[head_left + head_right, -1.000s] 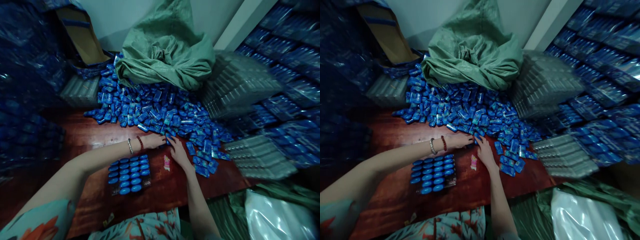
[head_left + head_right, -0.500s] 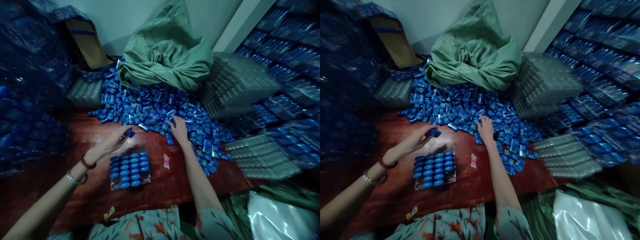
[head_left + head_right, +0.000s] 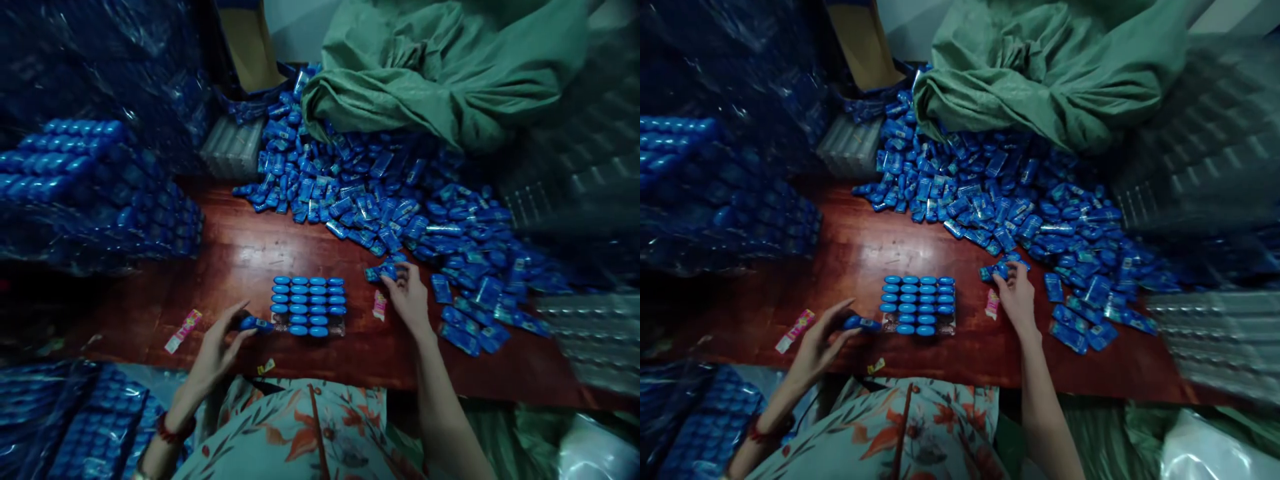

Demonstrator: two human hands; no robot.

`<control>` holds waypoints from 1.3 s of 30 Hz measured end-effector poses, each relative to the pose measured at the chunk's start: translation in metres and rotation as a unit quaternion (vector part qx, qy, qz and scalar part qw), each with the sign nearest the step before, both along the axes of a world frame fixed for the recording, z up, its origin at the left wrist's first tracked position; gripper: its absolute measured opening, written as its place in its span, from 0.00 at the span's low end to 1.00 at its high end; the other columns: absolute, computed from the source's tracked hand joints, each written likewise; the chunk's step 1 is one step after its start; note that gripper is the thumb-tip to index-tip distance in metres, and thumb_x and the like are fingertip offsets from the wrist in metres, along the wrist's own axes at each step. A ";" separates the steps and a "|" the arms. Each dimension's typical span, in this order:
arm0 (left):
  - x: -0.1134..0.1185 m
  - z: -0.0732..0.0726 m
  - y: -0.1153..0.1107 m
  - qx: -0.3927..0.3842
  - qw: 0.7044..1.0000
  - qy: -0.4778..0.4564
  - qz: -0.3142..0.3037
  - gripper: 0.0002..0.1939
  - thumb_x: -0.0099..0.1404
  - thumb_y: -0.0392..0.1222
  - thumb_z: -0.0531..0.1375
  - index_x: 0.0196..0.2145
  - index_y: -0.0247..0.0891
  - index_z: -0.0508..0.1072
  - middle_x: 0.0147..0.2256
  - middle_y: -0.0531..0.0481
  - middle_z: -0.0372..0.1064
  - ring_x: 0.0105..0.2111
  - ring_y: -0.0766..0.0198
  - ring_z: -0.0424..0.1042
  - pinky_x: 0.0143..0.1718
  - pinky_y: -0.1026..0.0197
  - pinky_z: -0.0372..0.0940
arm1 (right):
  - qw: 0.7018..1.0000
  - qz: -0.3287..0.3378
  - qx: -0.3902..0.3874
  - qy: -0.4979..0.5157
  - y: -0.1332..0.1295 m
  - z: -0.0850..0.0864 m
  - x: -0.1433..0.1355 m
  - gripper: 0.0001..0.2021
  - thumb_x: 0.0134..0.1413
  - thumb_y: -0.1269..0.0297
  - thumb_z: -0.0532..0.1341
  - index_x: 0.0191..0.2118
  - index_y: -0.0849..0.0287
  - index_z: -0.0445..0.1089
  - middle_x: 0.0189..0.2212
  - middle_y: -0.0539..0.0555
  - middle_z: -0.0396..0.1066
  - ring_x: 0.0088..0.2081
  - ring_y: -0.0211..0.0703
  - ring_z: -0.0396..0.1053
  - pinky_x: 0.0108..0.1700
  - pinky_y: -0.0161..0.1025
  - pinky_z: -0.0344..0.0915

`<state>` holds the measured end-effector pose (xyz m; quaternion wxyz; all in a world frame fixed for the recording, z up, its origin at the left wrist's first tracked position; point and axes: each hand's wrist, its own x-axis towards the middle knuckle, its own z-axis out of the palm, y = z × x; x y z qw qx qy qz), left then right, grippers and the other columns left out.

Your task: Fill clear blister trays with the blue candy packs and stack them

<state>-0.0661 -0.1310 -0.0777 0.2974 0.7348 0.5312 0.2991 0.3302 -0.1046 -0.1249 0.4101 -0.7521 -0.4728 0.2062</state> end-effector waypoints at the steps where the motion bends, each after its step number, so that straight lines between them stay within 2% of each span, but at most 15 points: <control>1: 0.007 -0.009 -0.002 0.015 1.000 0.000 0.004 0.19 0.65 0.43 0.57 0.52 0.38 0.65 0.41 0.46 0.72 0.38 0.62 0.73 0.41 0.60 0.70 | 0.998 -0.023 0.007 0.049 -0.011 -0.001 -0.002 0.23 0.45 0.51 0.63 0.46 0.56 0.61 0.29 0.48 0.65 0.25 0.39 0.64 0.31 0.38 0.64; 4: 0.022 -0.027 -0.002 0.079 0.996 0.026 -0.042 0.14 0.67 0.38 0.52 0.50 0.39 0.66 0.41 0.46 0.71 0.39 0.62 0.72 0.42 0.60 0.69 | 0.979 -0.058 0.010 0.194 -0.044 -0.002 -0.012 0.25 0.42 0.52 0.66 0.45 0.55 0.62 0.30 0.48 0.67 0.25 0.37 0.67 0.29 0.37 0.66; 7: 0.023 -0.034 0.000 0.146 0.979 0.067 -0.123 0.18 0.68 0.32 0.49 0.53 0.40 0.65 0.42 0.44 0.70 0.42 0.62 0.70 0.43 0.60 0.68 | 0.967 -0.053 0.008 0.250 -0.075 -0.001 -0.032 0.21 0.43 0.53 0.66 0.42 0.56 0.65 0.31 0.50 0.70 0.26 0.39 0.71 0.30 0.38 0.69; 9: 0.021 -0.035 0.002 0.187 0.966 0.087 -0.157 0.20 0.68 0.31 0.48 0.56 0.40 0.62 0.42 0.42 0.69 0.41 0.62 0.69 0.41 0.59 0.68 | 0.977 -0.033 0.022 0.210 -0.090 0.001 -0.048 0.16 0.46 0.56 0.65 0.41 0.56 0.67 0.32 0.51 0.72 0.29 0.41 0.73 0.33 0.40 0.71; 12: 0.018 -0.030 0.006 0.207 0.950 0.125 -0.199 0.23 0.67 0.30 0.47 0.59 0.38 0.59 0.41 0.41 0.69 0.38 0.61 0.68 0.38 0.59 0.68 | 0.994 0.025 0.065 0.083 -0.102 0.008 -0.068 0.09 0.51 0.62 0.62 0.40 0.54 0.70 0.34 0.53 0.73 0.35 0.43 0.73 0.39 0.42 0.72; 16: 0.018 -0.022 0.012 0.203 0.932 0.177 -0.244 0.22 0.66 0.29 0.48 0.57 0.37 0.61 0.41 0.41 0.68 0.38 0.59 0.67 0.39 0.57 0.68 | 0.982 0.130 0.133 -0.042 -0.099 0.019 -0.071 0.09 0.56 0.68 0.58 0.42 0.52 0.71 0.36 0.53 0.74 0.39 0.45 0.73 0.43 0.45 0.72; 21: 0.019 -0.024 0.014 0.204 0.923 0.205 -0.255 0.21 0.65 0.30 0.49 0.55 0.34 0.64 0.41 0.39 0.68 0.39 0.57 0.66 0.39 0.56 0.69 | 0.954 0.262 0.113 -0.091 -0.092 0.019 -0.059 0.15 0.58 0.72 0.54 0.50 0.52 0.66 0.40 0.54 0.72 0.41 0.43 0.72 0.43 0.41 0.72; 23: 0.020 -0.027 0.013 0.210 0.920 0.212 -0.254 0.22 0.64 0.30 0.49 0.56 0.33 0.63 0.42 0.38 0.67 0.41 0.56 0.66 0.41 0.54 0.68 | 0.936 0.306 0.116 -0.130 -0.090 0.018 -0.060 0.18 0.59 0.75 0.52 0.52 0.54 0.64 0.42 0.56 0.71 0.43 0.42 0.71 0.43 0.39 0.71; 26: 0.021 -0.030 0.011 0.220 0.921 0.206 -0.246 0.24 0.65 0.29 0.48 0.58 0.34 0.61 0.43 0.38 0.67 0.42 0.56 0.65 0.41 0.55 0.68 | 0.888 0.367 0.110 -0.254 -0.085 0.021 -0.069 0.21 0.58 0.78 0.47 0.54 0.58 0.62 0.42 0.59 0.70 0.42 0.43 0.70 0.41 0.38 0.70; 29: 0.023 -0.031 0.009 0.227 0.928 0.185 -0.229 0.26 0.65 0.28 0.48 0.61 0.37 0.55 0.45 0.37 0.65 0.43 0.56 0.64 0.40 0.55 0.68 | 0.838 0.396 0.058 -0.371 -0.075 0.034 -0.082 0.20 0.57 0.79 0.47 0.53 0.61 0.63 0.36 0.58 0.69 0.36 0.44 0.69 0.36 0.39 0.68; 33: 0.028 -0.031 0.008 0.234 0.938 0.164 -0.193 0.31 0.65 0.30 0.49 0.64 0.42 0.50 0.46 0.37 0.62 0.44 0.55 0.64 0.37 0.56 0.68 | 0.793 0.443 -0.003 -0.418 -0.061 0.053 -0.097 0.16 0.55 0.78 0.52 0.49 0.60 0.65 0.32 0.56 0.68 0.33 0.44 0.66 0.35 0.40 0.64; 36: 0.030 -0.033 0.009 0.233 0.941 0.155 -0.192 0.32 0.65 0.28 0.49 0.64 0.45 0.49 0.44 0.39 0.64 0.42 0.56 0.65 0.37 0.57 0.68 | 0.784 0.442 -0.007 -0.436 -0.058 0.057 -0.102 0.16 0.54 0.78 0.55 0.49 0.61 0.66 0.34 0.57 0.69 0.35 0.45 0.67 0.36 0.41 0.63; 39: 0.026 -0.035 0.010 0.234 0.943 0.135 -0.197 0.32 0.65 0.27 0.49 0.64 0.47 0.51 0.43 0.41 0.65 0.42 0.59 0.66 0.39 0.58 0.68 | 0.800 0.407 0.016 -0.441 -0.064 0.052 -0.094 0.18 0.57 0.73 0.56 0.54 0.58 0.64 0.35 0.56 0.71 0.33 0.44 0.68 0.36 0.40 0.64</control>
